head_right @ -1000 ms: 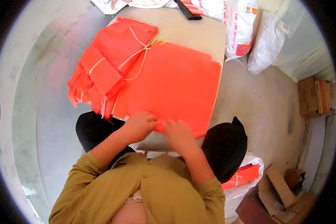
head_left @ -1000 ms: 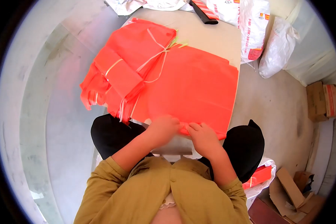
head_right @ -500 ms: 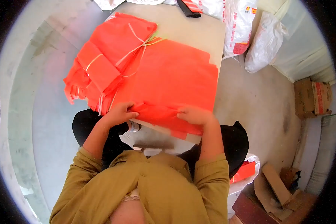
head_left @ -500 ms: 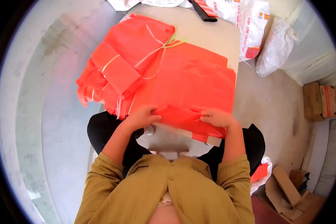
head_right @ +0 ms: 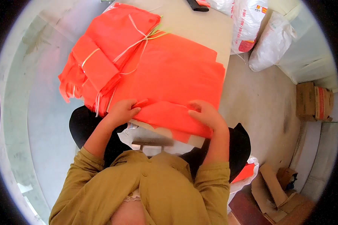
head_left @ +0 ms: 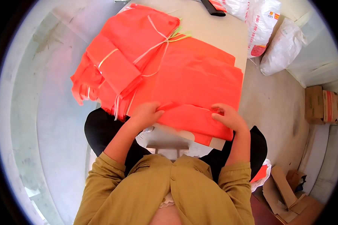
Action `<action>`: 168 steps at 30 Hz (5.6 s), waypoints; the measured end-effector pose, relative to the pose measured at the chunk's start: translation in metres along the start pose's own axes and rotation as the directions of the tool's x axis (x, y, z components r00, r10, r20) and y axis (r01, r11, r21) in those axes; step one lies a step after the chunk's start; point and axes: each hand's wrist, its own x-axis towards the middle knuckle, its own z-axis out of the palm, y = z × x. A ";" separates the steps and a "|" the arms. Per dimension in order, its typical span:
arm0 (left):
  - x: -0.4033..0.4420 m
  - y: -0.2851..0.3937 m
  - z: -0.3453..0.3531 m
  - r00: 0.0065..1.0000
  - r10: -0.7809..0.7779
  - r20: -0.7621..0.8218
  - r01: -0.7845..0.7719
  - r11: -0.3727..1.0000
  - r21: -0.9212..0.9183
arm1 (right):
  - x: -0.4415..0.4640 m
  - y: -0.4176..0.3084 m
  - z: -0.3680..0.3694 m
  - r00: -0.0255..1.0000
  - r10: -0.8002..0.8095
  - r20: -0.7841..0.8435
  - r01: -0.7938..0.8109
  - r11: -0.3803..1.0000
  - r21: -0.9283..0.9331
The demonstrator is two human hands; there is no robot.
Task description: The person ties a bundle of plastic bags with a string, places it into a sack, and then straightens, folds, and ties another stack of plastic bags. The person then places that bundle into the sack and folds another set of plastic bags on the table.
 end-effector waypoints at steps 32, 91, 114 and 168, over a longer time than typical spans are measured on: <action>-0.019 -0.006 0.016 0.943 -0.130 -0.306 0.183 0.971 0.153 | -0.055 0.019 0.031 0.802 0.225 -0.554 -0.333 0.938 -0.101; 0.016 -0.026 -0.023 0.999 0.024 -0.039 -0.038 0.904 -0.426 | -0.051 0.036 -0.009 0.948 0.143 -0.283 -0.108 0.985 0.136; 0.022 -0.026 0.032 0.899 -0.107 -0.425 -0.078 0.915 -0.395 | -0.041 0.075 0.012 0.835 0.267 -0.481 0.102 0.783 0.614; -0.038 0.008 0.015 0.877 0.474 0.080 -0.462 0.785 0.412 | -0.110 0.006 0.032 0.973 -0.180 -0.144 0.069 0.824 -0.562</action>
